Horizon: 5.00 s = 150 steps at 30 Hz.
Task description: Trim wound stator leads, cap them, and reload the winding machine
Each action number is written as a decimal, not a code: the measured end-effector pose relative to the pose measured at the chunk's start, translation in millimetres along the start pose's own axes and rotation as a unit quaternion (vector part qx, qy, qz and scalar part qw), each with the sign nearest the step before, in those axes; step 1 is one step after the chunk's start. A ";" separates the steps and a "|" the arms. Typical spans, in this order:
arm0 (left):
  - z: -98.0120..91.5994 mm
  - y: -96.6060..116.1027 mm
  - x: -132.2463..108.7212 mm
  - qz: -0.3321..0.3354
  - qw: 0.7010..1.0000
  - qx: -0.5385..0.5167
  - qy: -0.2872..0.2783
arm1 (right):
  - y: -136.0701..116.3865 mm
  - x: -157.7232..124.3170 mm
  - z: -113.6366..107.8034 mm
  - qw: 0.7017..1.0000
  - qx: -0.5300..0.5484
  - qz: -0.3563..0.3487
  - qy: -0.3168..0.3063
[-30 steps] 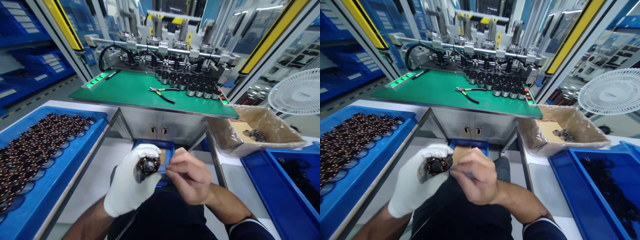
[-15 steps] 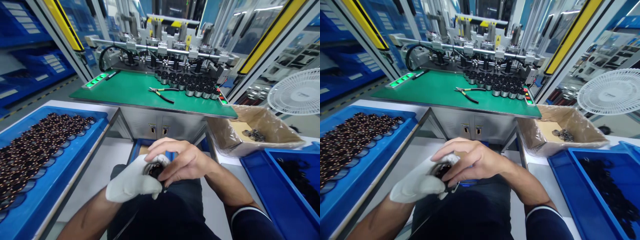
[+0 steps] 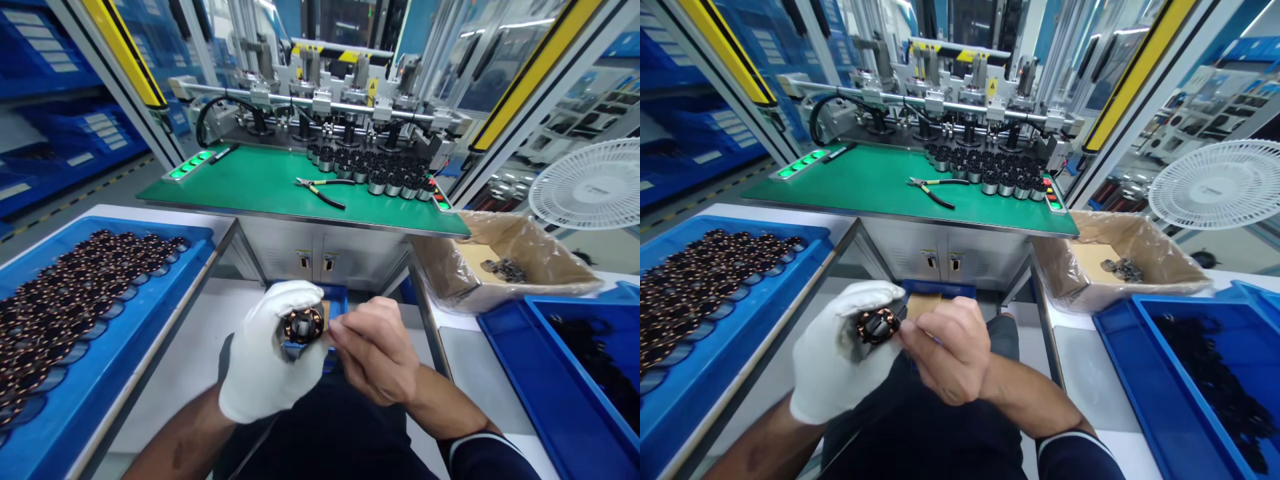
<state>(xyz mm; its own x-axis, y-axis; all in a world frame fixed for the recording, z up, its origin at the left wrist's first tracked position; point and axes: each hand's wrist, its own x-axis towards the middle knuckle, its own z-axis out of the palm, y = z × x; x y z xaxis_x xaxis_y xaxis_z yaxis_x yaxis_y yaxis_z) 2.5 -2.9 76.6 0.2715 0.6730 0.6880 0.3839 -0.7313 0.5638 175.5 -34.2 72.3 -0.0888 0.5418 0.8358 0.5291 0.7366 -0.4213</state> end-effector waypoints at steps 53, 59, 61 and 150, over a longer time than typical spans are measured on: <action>-1.0 -25.1 -19.6 -0.368 0.656 -0.623 -0.215 | 0.3 30.4 -6.7 0.985 -0.054 -0.083 -0.139; -2.4 -24.1 -14.6 -0.275 0.675 -0.684 0.014 | 3.5 38.3 -8.2 0.989 0.002 -0.050 -0.139; -2.5 -30.4 -15.2 -0.288 0.707 -0.645 0.016 | 5.4 42.1 -11.2 0.980 0.021 -0.082 -0.182; -5.7 -30.9 -12.0 -0.041 0.979 -0.133 0.149 | 23.2 -58.3 8.2 0.925 0.255 0.149 -0.237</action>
<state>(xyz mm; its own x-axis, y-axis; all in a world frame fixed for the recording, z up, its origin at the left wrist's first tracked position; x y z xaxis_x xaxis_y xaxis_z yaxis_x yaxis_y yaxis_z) -17.6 10.9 53.6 -0.0356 0.6977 0.7155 0.1390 -0.7056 0.6949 186.1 -45.3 11.0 -0.4278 0.7796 0.4574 0.1337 0.5551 -0.8210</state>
